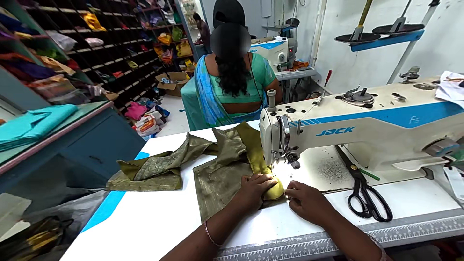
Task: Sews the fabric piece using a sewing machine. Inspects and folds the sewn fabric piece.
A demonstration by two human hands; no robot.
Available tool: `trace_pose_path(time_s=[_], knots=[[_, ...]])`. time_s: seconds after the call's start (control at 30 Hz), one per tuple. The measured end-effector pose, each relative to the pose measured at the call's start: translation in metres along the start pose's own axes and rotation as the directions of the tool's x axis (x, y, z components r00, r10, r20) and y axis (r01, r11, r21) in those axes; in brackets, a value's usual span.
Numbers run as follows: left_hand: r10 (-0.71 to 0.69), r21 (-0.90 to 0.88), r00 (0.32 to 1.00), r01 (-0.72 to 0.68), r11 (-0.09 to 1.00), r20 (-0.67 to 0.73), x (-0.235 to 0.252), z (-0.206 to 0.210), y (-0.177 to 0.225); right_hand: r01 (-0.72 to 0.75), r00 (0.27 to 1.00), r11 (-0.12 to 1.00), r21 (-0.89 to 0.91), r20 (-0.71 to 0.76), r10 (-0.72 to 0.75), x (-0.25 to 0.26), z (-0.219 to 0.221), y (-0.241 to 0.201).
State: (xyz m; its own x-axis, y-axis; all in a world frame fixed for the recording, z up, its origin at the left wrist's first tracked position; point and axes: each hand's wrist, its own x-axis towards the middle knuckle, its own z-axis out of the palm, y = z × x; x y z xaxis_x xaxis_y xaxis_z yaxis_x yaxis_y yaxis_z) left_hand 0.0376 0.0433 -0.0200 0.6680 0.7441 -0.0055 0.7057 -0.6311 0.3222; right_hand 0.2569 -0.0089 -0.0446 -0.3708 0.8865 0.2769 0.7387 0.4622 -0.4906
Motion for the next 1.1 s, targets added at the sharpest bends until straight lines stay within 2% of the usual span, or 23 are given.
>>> trace_pose_path(time_s=[0.37, 0.57, 0.97, 1.1], knots=[[-0.009, -0.104, 1.000, 0.007, 0.995, -0.015, 0.005, -0.004, -0.008, -0.051, 0.998, 0.999, 0.020, 0.044, 0.050, 0.001, -0.003, -0.002], [0.041, -0.019, 0.998, -0.041, 0.999, -0.037, 0.008, -0.001, -0.012, -0.023, 0.999, 1.000, -0.007, 0.024, 0.023, 0.001, -0.001, 0.000], [0.094, -0.024, 0.994, -0.096, 0.995, -0.053, 0.011, -0.004, -0.023, -0.061, 0.997, 0.998, -0.013, 0.050, 0.062, 0.003, -0.002, -0.003], [0.108, 0.073, 0.994, -0.107, 0.992, -0.018, 0.011, -0.010, -0.013, -0.072, 0.995, 0.997, -0.021, 0.067, 0.074, 0.004, -0.003, -0.004]])
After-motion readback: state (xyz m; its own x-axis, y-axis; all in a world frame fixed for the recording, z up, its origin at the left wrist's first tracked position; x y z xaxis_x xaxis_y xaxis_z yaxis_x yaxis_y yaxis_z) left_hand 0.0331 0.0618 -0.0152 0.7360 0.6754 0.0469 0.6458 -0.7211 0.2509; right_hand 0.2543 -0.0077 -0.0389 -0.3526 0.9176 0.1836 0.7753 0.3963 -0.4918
